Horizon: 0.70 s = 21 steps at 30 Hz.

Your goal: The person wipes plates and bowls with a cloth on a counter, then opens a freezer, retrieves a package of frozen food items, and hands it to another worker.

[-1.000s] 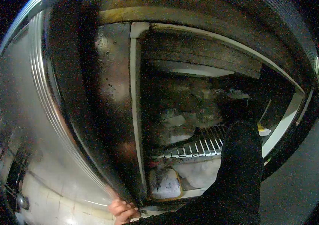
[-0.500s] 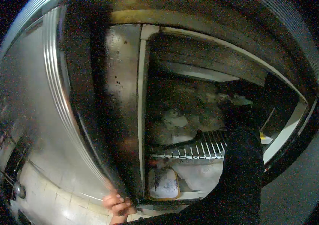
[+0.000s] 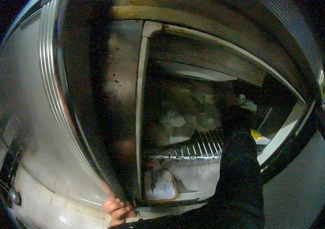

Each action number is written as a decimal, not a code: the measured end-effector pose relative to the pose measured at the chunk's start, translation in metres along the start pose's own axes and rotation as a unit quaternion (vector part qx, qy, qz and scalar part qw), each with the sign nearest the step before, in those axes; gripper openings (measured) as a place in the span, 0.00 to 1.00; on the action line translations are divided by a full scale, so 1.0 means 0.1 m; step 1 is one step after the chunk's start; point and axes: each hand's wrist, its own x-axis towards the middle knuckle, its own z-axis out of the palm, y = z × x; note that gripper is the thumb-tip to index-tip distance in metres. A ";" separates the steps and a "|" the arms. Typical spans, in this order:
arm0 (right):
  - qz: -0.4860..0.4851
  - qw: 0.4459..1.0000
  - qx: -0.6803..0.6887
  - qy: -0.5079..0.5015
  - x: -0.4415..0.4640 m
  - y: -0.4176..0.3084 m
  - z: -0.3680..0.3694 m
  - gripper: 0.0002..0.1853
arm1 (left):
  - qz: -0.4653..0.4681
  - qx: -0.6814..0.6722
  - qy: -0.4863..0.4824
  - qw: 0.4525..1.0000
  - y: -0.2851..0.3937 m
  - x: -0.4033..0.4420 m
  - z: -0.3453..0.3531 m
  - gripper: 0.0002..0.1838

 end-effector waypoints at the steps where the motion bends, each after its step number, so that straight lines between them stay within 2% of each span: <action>1: 0.000 1.000 -0.002 -0.003 -0.02 0.02 0.00 0.14 | 0.002 0.007 0.018 1.000 0.00 0.03 0.02 0.19; 7: -0.016 1.000 -0.017 -0.016 0.02 0.07 -0.01 0.15 | 0.032 -0.023 0.010 0.999 -0.07 0.08 0.02 0.16; 13: -0.059 0.996 -0.049 -0.051 0.11 0.11 -0.05 0.16 | 0.029 -0.015 -0.060 0.998 -0.05 0.11 -0.05 0.13; 17: -0.080 0.991 -0.083 -0.068 0.09 0.30 -0.03 0.16 | -0.021 -0.068 0.007 0.997 0.16 0.02 0.13 0.09; 18: -0.088 0.989 -0.097 -0.062 0.09 0.37 -0.02 0.16 | 0.010 -0.169 -0.081 0.982 0.20 0.03 0.16 0.09; 20: -0.094 0.985 -0.126 -0.065 0.05 0.43 0.07 0.17 | -0.047 -0.327 -0.248 0.911 0.40 -0.02 0.44 0.06; 21: -0.080 0.980 -0.150 -0.105 0.04 0.44 0.10 0.16 | 0.020 -0.304 -0.269 0.913 0.59 0.06 0.70 0.07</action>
